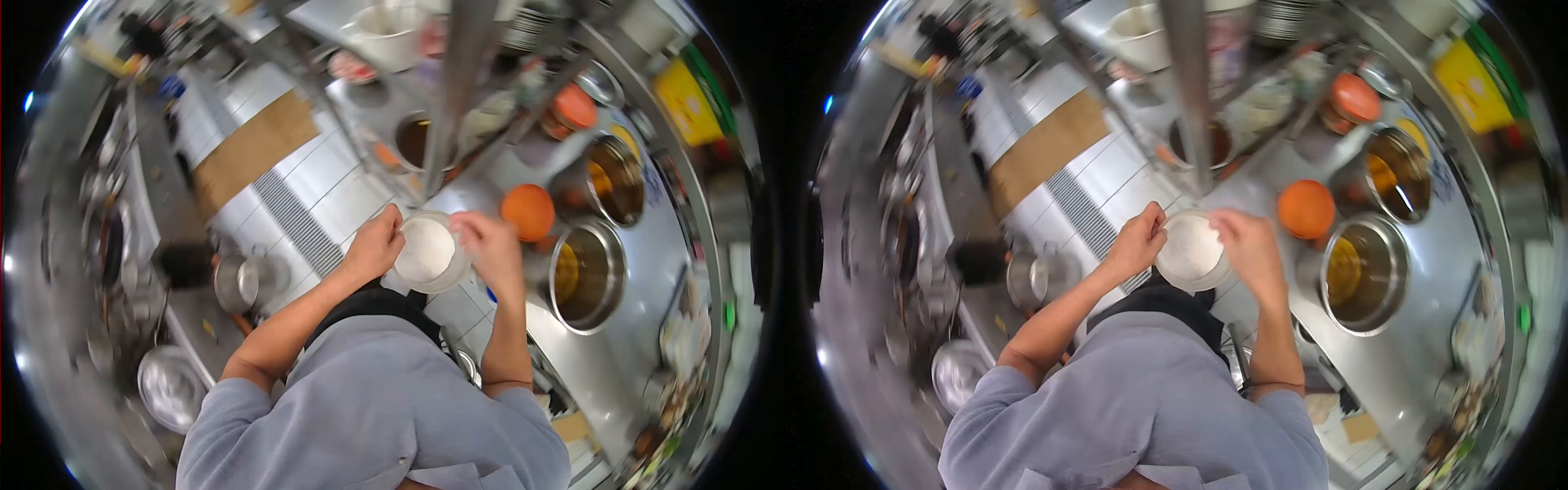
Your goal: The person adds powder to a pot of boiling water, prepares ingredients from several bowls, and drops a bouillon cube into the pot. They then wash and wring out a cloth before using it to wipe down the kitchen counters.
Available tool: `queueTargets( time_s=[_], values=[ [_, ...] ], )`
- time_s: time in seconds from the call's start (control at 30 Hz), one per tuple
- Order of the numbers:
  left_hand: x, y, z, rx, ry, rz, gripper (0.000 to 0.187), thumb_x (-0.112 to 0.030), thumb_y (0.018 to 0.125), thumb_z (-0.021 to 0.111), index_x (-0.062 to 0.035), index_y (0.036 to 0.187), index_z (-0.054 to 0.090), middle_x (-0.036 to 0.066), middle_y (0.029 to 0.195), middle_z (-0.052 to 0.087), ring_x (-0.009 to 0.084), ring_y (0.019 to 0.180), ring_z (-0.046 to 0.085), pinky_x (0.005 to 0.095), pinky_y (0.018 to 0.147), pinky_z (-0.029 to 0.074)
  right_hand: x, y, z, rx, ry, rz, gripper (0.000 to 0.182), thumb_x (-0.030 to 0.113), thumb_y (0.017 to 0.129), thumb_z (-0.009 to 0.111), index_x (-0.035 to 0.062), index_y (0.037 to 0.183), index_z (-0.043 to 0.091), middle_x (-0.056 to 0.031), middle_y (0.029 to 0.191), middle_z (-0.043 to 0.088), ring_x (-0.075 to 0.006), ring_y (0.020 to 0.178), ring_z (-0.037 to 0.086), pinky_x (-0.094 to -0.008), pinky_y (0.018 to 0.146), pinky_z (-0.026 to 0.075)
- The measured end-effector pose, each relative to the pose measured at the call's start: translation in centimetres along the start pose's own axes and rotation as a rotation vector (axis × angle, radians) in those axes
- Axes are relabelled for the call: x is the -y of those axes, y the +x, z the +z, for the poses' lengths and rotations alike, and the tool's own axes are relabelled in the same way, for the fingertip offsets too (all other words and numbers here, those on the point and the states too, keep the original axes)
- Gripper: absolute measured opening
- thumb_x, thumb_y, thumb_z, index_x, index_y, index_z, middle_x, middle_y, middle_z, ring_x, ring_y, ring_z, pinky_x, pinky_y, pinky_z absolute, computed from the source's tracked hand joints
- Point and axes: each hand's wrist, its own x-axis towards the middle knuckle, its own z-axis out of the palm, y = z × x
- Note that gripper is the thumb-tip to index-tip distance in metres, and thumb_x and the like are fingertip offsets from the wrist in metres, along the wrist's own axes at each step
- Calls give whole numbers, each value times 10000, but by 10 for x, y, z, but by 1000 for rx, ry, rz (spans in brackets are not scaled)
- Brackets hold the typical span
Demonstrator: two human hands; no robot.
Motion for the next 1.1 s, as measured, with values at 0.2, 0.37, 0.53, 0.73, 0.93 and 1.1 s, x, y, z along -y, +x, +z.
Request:
queueTargets(
  time_s=[0.2,0.37,0.53,0.73,0.93,1.1],
  values=[
    [60,-98,-40,-400,118,-132,130,-44,813,552,-17,909,470,193,735,578,406,737,593,488,658,449,-20,-6,176,540,-509,-459,244,-35,795,567,-48,1021,656,-263,873,658,-437,858,645,-479,760,513],
    [113,-205,-90,-675,112,-333,112,-20,818,523,3,887,438,224,815,588,449,808,581,525,685,442,35,-20,283,842,-415,-737,337,-41,759,617,-34,1095,633,-282,939,651,-449,942,624,-492,822,495],
    [161,-355,-145,-1116,232,-453,126,-39,829,532,-10,921,450,214,823,590,441,802,590,527,681,445,155,-103,432,1320,-578,-996,560,241,715,786,46,1207,603,-230,1043,677,-399,1006,636,-475,887,480],
    [165,-507,-197,-1421,320,-650,122,-63,830,537,-15,917,466,218,826,591,445,818,586,520,690,448,266,-219,547,1542,-569,-1211,554,287,762,762,41,1230,597,-242,1115,659,-396,1048,626,-471,923,465],
    [136,-628,-227,-1682,472,-910,117,-66,835,541,-20,925,482,216,828,603,443,827,595,519,723,457,360,-336,607,1669,-392,-1536,564,282,761,760,67,1255,592,-230,1120,661,-393,1055,626,-459,930,471],
    [121,-687,-240,-1792,486,-1146,136,-69,827,546,-12,939,493,220,864,628,441,840,611,535,732,467,394,-414,655,1755,-312,-1757,577,301,747,761,70,1251,604,-213,1100,671,-359,1032,646,-447,912,487]
  ],
)
